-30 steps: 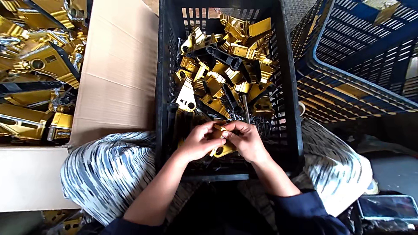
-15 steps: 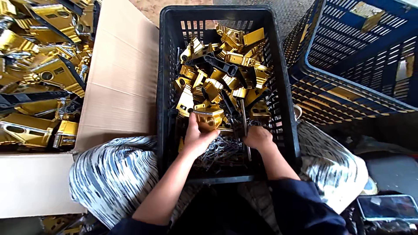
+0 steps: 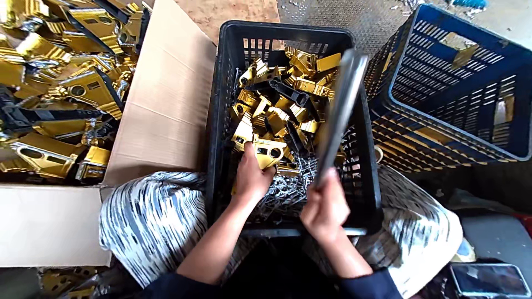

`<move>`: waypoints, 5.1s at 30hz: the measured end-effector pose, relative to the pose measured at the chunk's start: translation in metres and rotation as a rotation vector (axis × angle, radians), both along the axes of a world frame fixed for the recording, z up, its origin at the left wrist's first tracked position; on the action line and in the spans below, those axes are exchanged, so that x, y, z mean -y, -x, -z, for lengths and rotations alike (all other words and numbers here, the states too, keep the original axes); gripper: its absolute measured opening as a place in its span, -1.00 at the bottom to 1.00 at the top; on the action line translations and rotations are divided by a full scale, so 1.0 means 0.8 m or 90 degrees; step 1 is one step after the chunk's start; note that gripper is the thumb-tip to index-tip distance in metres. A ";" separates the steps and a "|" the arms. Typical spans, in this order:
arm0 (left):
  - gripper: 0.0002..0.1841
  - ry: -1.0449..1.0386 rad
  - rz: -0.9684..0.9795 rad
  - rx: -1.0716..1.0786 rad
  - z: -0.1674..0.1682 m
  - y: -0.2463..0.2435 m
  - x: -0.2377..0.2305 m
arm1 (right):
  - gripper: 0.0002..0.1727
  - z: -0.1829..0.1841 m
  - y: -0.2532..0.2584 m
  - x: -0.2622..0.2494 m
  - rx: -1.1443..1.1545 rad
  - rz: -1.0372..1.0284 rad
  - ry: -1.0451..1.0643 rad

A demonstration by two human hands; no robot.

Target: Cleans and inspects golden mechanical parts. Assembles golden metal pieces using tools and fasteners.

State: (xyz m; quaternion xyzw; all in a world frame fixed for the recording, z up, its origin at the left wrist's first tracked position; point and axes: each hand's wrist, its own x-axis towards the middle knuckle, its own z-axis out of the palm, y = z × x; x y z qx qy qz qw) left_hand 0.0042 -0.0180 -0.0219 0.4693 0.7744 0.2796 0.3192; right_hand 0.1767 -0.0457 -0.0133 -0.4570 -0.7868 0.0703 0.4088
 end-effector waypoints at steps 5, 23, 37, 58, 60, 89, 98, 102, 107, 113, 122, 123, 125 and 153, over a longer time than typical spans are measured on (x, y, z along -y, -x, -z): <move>-0.12 0.015 0.033 -0.002 0.002 0.000 -0.001 | -0.52 0.027 0.008 -0.003 0.054 -0.056 0.092; -0.06 0.018 -0.048 0.082 -0.006 0.025 0.003 | -0.48 0.018 -0.042 -0.047 0.138 0.095 0.364; -0.17 -0.136 -0.145 0.517 -0.011 0.037 -0.001 | -0.70 0.042 0.038 -0.084 0.588 -0.221 0.595; 0.04 -0.064 0.111 0.681 -0.001 0.004 0.013 | -0.93 0.028 0.038 -0.041 -0.459 -0.118 0.241; 0.05 -0.064 0.116 0.664 0.003 0.005 0.014 | -0.84 0.033 0.045 -0.036 -0.481 -0.088 0.262; -0.35 -0.071 0.029 0.050 -0.065 0.106 0.004 | -0.54 0.030 0.079 -0.113 0.391 -0.290 0.350; -0.53 0.138 0.252 -0.495 0.014 0.016 -0.011 | -0.80 0.043 0.048 -0.105 0.209 -0.221 0.515; -0.63 0.150 0.278 -0.543 0.026 0.002 -0.012 | -0.78 0.047 0.049 -0.100 0.390 -0.187 0.626; -0.73 0.092 0.201 -0.436 0.007 0.021 -0.015 | -0.70 0.053 0.085 -0.077 0.544 -0.181 0.701; -0.52 -0.089 0.044 0.163 -0.036 0.080 0.001 | -0.80 0.001 0.021 -0.095 0.156 -0.209 0.719; -0.30 -0.174 -0.032 0.769 -0.029 0.048 -0.001 | -0.68 -0.053 -0.055 -0.070 -0.522 -0.292 0.688; -0.32 -0.152 -0.036 0.790 -0.024 0.040 -0.002 | -0.66 -0.048 -0.048 -0.066 -0.558 -0.279 0.703; -0.49 -0.113 -0.063 0.842 -0.020 0.022 -0.003 | -0.72 -0.033 -0.027 -0.059 -0.581 -0.246 0.718; 0.12 0.065 0.223 0.629 -0.003 0.016 0.003 | -0.85 0.007 -0.008 -0.054 -0.016 -0.219 0.063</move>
